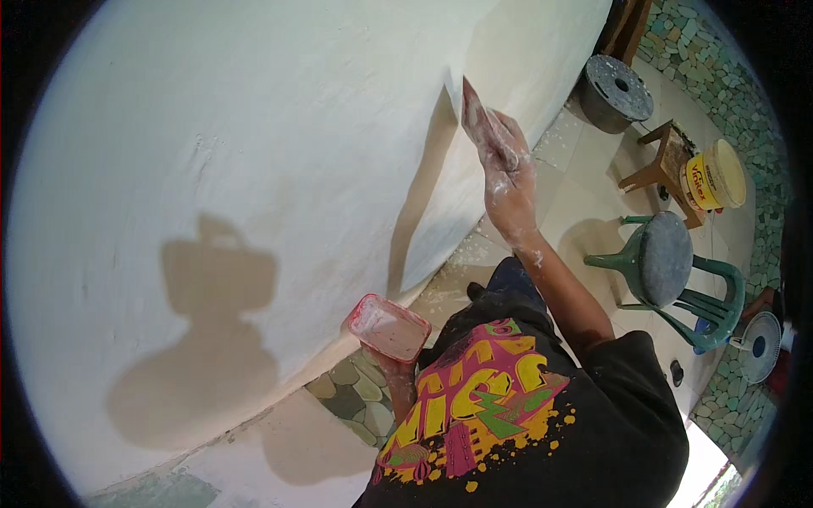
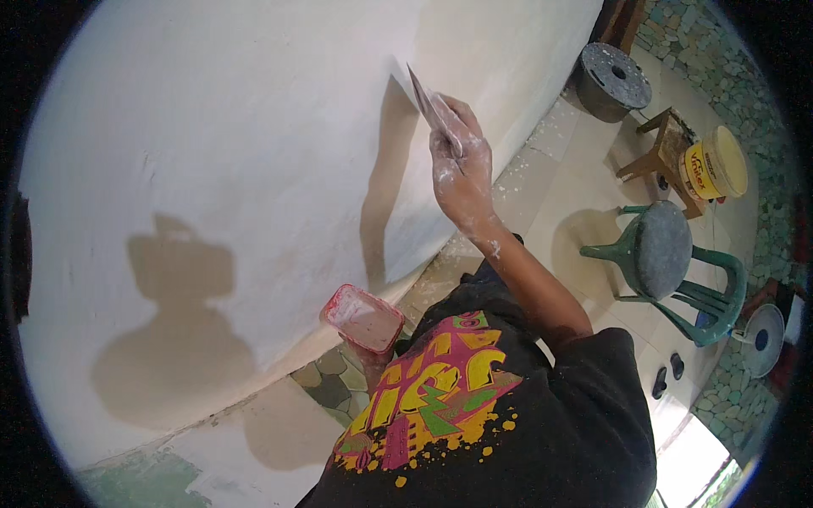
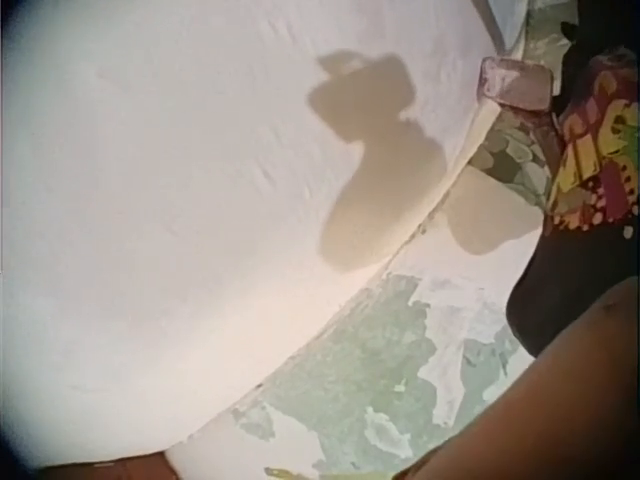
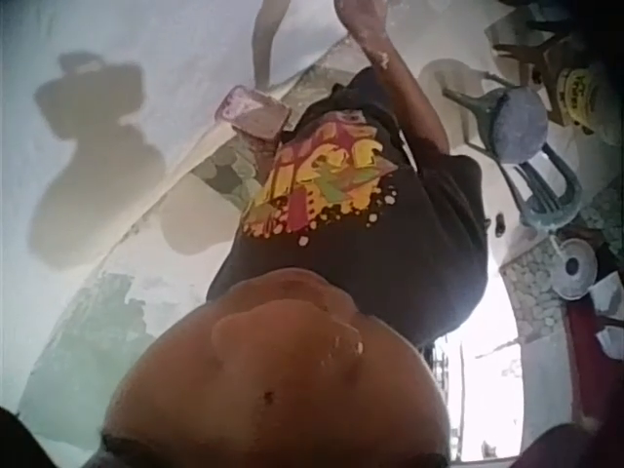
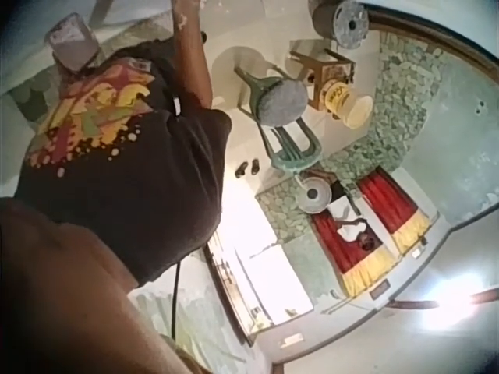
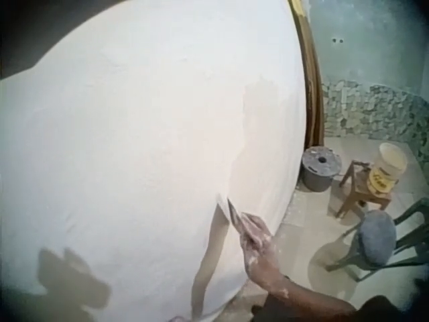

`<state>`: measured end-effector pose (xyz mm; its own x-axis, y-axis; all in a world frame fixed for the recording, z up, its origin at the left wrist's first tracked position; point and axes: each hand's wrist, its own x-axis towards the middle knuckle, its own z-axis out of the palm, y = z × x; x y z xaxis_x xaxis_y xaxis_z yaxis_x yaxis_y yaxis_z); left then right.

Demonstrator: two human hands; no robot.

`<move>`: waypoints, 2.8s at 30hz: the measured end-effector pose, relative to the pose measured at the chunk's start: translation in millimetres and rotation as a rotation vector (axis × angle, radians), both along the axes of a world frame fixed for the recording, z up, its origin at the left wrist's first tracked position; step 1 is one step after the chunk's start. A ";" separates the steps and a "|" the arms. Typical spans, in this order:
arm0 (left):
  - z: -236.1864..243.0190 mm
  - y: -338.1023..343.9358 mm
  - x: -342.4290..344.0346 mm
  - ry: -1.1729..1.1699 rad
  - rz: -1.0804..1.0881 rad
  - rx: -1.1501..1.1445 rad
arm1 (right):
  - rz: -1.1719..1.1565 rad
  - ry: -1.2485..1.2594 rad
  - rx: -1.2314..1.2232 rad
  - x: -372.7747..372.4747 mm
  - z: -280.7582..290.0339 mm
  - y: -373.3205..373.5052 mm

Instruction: The person is applying plaster to a wall using a spatula.

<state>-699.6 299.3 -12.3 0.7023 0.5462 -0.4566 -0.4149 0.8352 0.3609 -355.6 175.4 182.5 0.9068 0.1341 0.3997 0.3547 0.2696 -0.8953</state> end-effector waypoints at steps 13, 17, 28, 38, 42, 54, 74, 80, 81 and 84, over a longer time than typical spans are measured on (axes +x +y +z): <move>-18.3 -0.5 -10.3 0.067 0.103 0.006 | -0.192 -0.599 -0.276 -16.6 -63.6 52.1; 11.8 2.2 16.3 -0.013 -0.096 0.024 | -0.063 -0.681 -0.525 -17.1 -102.8 22.7; 6.2 -9.4 19.0 0.047 -0.074 -0.042 | -0.137 -0.950 -0.631 24.5 -14.9 -29.7; -27.0 -29.1 -15.1 -0.016 0.032 0.119 | -0.065 -0.850 -0.812 32.3 -25.7 -30.5; -8.7 -35.2 -7.3 -0.036 0.007 0.042 | -0.025 -0.904 -0.856 39.0 -34.2 -40.7; -9.7 -26.6 -1.2 -0.088 0.033 0.050 | -0.006 -1.120 -0.657 53.5 -14.5 -23.2; -24.4 -34.7 -7.1 -0.044 0.039 0.074 | -0.246 -0.244 -0.296 21.2 -11.8 9.9; -18.9 -30.2 2.9 -0.085 -0.056 0.095 | 0.117 -0.196 -0.194 -24.2 -7.8 4.6; -16.0 -29.6 4.9 -0.063 -0.026 0.069 | 0.146 -0.198 -0.226 -22.5 -7.8 0.5; 2.5 -30.1 16.8 -0.081 -0.117 0.085 | 0.109 -0.260 -0.218 10.1 -17.1 -11.6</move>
